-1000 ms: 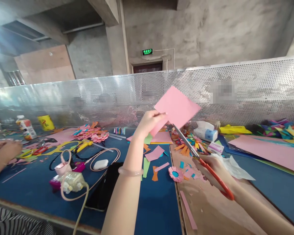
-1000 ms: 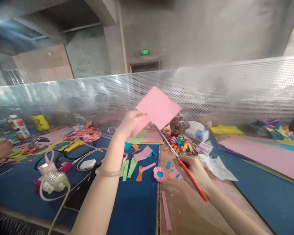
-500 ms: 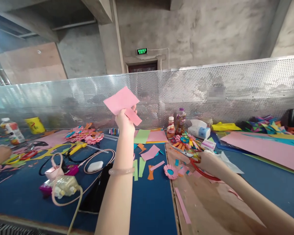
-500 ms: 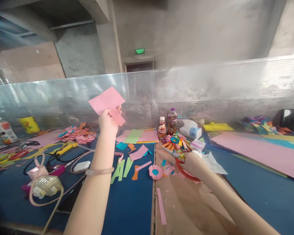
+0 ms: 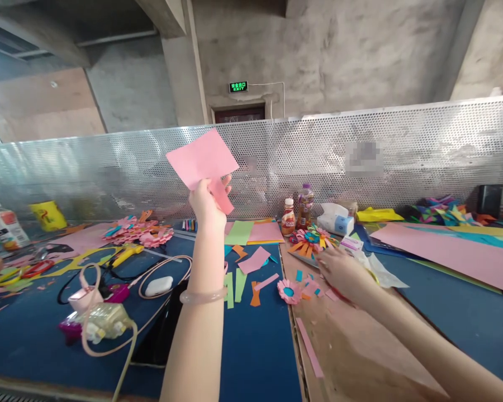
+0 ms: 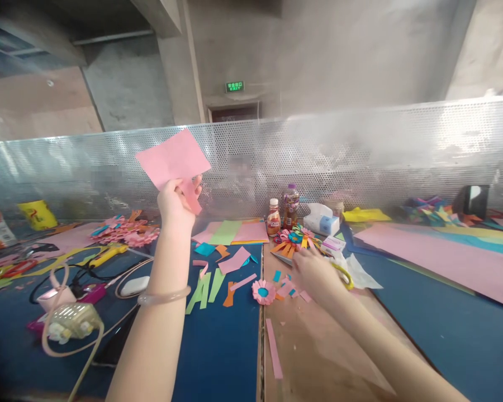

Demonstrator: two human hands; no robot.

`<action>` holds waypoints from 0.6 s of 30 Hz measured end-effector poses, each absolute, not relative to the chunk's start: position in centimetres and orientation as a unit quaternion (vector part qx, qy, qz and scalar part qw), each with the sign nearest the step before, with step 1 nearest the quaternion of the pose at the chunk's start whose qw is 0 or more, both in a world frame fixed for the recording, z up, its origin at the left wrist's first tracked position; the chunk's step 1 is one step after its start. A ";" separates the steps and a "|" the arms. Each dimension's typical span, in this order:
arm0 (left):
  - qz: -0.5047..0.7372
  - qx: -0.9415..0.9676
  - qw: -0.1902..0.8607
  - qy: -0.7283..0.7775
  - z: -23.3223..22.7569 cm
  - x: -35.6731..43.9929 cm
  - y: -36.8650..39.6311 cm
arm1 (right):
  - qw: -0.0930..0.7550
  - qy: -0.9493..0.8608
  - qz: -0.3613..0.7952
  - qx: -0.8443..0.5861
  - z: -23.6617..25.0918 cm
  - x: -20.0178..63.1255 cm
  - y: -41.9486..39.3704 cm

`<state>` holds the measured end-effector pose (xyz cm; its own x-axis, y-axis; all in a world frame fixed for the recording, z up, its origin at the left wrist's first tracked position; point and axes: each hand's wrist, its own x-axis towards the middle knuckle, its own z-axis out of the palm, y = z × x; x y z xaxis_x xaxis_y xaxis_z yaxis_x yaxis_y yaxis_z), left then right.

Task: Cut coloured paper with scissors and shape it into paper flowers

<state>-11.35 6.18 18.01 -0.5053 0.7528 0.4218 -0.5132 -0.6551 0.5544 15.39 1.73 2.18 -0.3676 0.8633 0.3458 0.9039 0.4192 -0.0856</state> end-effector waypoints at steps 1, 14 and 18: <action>0.847 0.331 0.374 0.184 18.0 -11.3 6.1 | 0.162 -0.842 -0.050 -0.512 2.3 13.7 1.1; 0.852 0.340 0.351 0.190 18.0 -11.4 5.9 | 0.019 -0.948 -0.022 -0.317 1.8 5.8 -1.7; 0.850 0.335 0.357 0.194 18.1 -11.3 5.8 | 0.052 -0.959 -0.008 -0.277 1.5 6.8 -3.5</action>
